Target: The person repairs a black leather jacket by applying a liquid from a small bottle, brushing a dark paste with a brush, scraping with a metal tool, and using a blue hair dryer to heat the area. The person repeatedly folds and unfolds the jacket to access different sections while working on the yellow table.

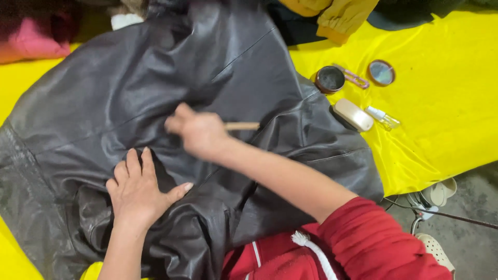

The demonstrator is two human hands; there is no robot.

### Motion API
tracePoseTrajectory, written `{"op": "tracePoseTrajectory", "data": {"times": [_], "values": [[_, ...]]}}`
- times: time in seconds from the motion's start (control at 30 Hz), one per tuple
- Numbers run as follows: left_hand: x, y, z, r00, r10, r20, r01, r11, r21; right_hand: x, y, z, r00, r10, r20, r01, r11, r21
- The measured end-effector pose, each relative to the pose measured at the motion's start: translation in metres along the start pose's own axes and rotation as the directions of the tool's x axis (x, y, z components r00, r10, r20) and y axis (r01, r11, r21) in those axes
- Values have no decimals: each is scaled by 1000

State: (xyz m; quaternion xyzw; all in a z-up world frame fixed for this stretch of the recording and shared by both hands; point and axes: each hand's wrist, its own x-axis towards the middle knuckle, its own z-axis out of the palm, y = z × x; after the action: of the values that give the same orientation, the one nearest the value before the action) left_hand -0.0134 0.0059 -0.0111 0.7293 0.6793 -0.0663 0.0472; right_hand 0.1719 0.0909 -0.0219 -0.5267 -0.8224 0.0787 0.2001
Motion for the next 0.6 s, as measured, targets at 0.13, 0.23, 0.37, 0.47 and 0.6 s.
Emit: {"op": "tracePoseTrajectory", "data": {"times": [0.13,0.23,0.37,0.47,0.6], "values": [[0,2,-5,998,-19,53,22,998,-62,-11,-26,-24,924,-99,369,-11,959,284],[2,3,-7,994,-47,98,54,996,-69,-20,-4,-60,887,-176,426,57,959,277],[-3,0,-1,998,-27,59,29,999,-31,-35,61,-57,970,71,232,-19,976,-218],[2,3,-3,999,-22,49,24,999,-34,-59,54,-44,976,-14,217,69,967,-247],[1,5,-6,995,-51,81,53,998,-29,-68,21,-67,847,-125,516,80,991,109]]}}
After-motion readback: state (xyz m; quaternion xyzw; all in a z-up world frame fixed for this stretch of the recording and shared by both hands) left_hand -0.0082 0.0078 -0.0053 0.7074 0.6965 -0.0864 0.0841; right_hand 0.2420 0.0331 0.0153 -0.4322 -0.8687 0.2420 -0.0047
